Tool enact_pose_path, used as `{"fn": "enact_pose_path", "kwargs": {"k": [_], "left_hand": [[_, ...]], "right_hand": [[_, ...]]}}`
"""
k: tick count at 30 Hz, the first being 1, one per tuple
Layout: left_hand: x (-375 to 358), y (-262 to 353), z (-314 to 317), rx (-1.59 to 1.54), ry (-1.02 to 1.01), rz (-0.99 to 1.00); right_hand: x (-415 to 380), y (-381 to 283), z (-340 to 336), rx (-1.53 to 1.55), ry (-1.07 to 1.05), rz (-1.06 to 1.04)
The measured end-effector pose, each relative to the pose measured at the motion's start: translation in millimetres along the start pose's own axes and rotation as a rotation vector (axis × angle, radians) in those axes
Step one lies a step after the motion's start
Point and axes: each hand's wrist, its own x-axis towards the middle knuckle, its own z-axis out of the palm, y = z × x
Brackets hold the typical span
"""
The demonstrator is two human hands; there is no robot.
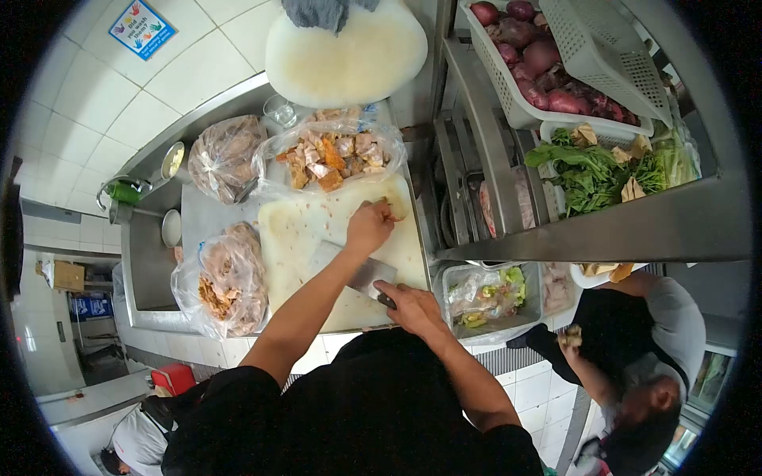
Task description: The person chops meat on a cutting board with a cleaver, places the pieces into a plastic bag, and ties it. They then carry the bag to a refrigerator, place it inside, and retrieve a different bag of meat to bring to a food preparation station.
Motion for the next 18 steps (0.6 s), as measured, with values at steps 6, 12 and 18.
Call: {"fn": "enact_pose_path", "kwargs": {"k": [6,12,18], "left_hand": [[73.3,-3.0,-123.4,-0.307,-0.076,-0.097],[95.4,-58.4,-192.6,0.260,0.468,-0.093],[52.8,-141.2,-166.1,0.301,0.685,-0.643]], "right_hand": [[-1.9,5.9,9.5,0.017,0.015,-0.001],[16.8,-4.3,9.9,-0.143,0.008,-0.083],[109.6,1.2,-36.7,-0.055,0.689,0.059]]}}
